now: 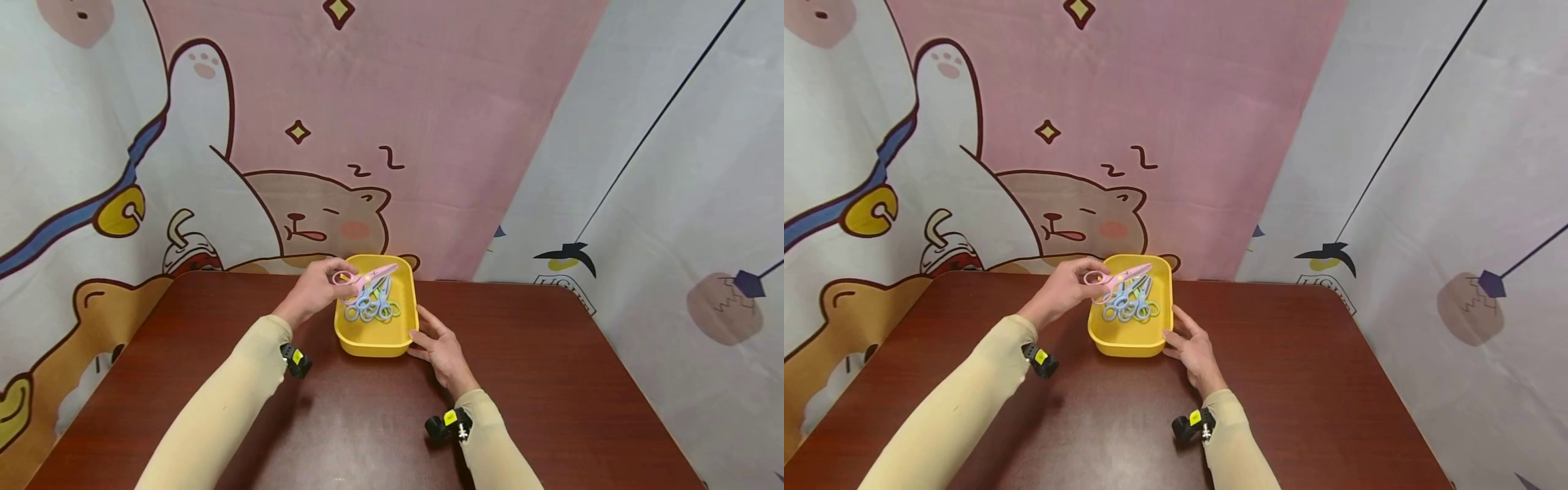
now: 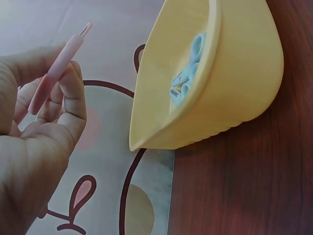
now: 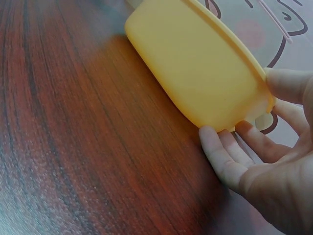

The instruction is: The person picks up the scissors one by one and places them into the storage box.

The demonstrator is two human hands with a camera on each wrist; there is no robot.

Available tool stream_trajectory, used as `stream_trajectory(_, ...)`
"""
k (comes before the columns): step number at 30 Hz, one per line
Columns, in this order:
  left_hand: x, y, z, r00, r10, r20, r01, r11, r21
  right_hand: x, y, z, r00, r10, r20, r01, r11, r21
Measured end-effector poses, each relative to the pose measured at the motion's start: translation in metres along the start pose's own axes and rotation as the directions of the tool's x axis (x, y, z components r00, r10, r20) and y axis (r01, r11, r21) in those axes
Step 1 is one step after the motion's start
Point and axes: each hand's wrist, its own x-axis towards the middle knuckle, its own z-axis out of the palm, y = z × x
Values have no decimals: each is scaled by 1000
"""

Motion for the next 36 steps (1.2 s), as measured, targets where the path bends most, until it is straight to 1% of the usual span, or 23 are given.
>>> stream_trajectory(4, 4, 0, 2, 1000, -1, 12, 1, 1000, 2, 0, 0, 0, 1000, 0, 7, 1, 1000, -4)
stream_trajectory(8, 8, 1, 2, 1000, -1, 16, 1, 1000, 24, 0, -1, 0, 1000, -3, 6, 3, 1000, -2)
stream_trajectory(16, 13, 2, 2, 999, -38, 13, 38, 998, 52, 0, -1, 1, 1000, -3, 0, 3, 1000, -4)
stream_trajectory(24, 17, 2, 5, 996, -82, 20, 81, 996, 41, 0, -2, 1, 1000, 1, -3, -1, 1000, 2)
stream_trajectory(36, 24, 0, 11, 995, -96, 12, 96, 994, 46, 0, -1, 1, 1000, -4, -1, 4, 1000, 1)
